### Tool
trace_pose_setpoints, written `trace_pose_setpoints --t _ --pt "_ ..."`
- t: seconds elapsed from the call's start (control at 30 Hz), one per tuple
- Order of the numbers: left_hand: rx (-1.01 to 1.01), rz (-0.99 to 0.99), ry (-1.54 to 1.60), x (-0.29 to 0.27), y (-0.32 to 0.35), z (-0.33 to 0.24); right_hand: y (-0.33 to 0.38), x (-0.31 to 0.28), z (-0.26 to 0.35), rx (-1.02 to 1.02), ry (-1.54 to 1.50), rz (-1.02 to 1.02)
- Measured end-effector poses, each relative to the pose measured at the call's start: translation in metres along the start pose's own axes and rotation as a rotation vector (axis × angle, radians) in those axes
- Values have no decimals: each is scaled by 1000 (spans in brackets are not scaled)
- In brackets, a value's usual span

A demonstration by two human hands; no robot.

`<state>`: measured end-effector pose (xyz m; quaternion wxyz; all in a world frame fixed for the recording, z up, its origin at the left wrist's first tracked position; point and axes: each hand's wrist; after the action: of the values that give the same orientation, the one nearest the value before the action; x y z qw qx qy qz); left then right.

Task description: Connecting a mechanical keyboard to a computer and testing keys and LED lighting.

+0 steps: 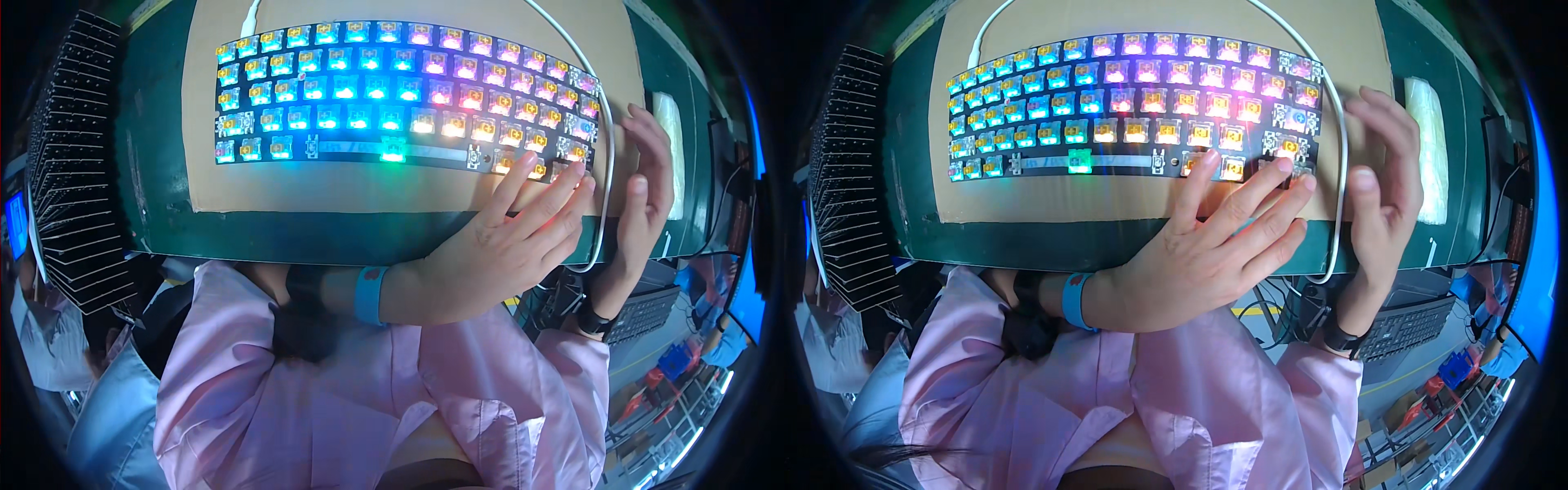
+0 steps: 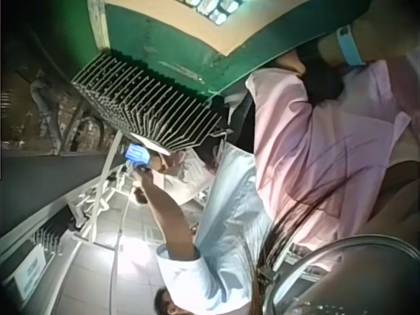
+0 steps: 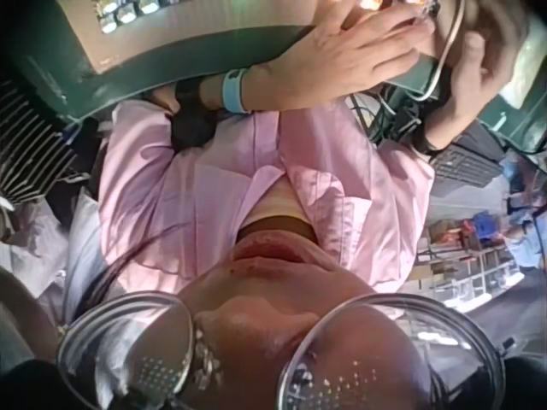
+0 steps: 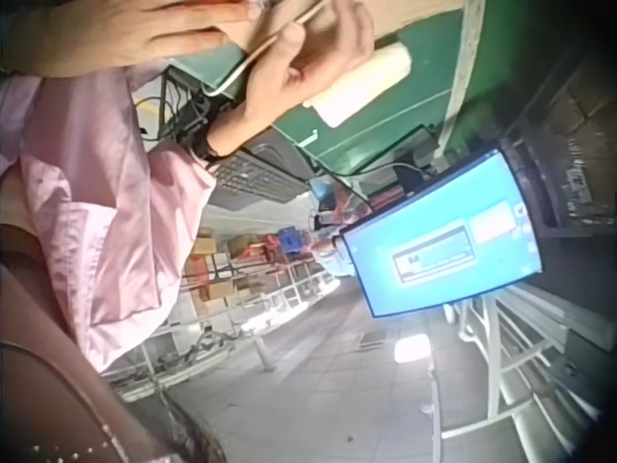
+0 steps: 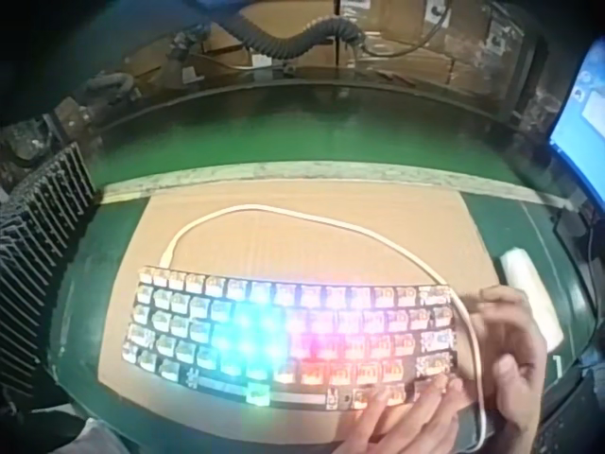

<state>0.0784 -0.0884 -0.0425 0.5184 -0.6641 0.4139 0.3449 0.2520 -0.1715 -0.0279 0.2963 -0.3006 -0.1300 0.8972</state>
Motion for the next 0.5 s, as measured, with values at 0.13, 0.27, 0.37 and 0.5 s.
trace_pose_setpoints --t 0.13,0.27,0.37,0.5 --pt "-1 23 27 -2 -1 -1 5 -6 5 46 259 123" --pt "15 56 48 -2 -3 0 8 -11 5 -120 248 -103" --pt "17 74 14 -4 -3 1 7 -8 3 -219 481 66" --pt "11 98 30 -5 -2 0 6 -3 4 -126 550 138"
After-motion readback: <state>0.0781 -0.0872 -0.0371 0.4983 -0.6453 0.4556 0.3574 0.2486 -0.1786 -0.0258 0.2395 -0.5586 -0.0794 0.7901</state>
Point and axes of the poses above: each hand's wrist, its own y-axis away from the middle knuckle, its own x-axis out of the palm, z = x × y, and after that the axes turned 2 degrees about -x, right-handed
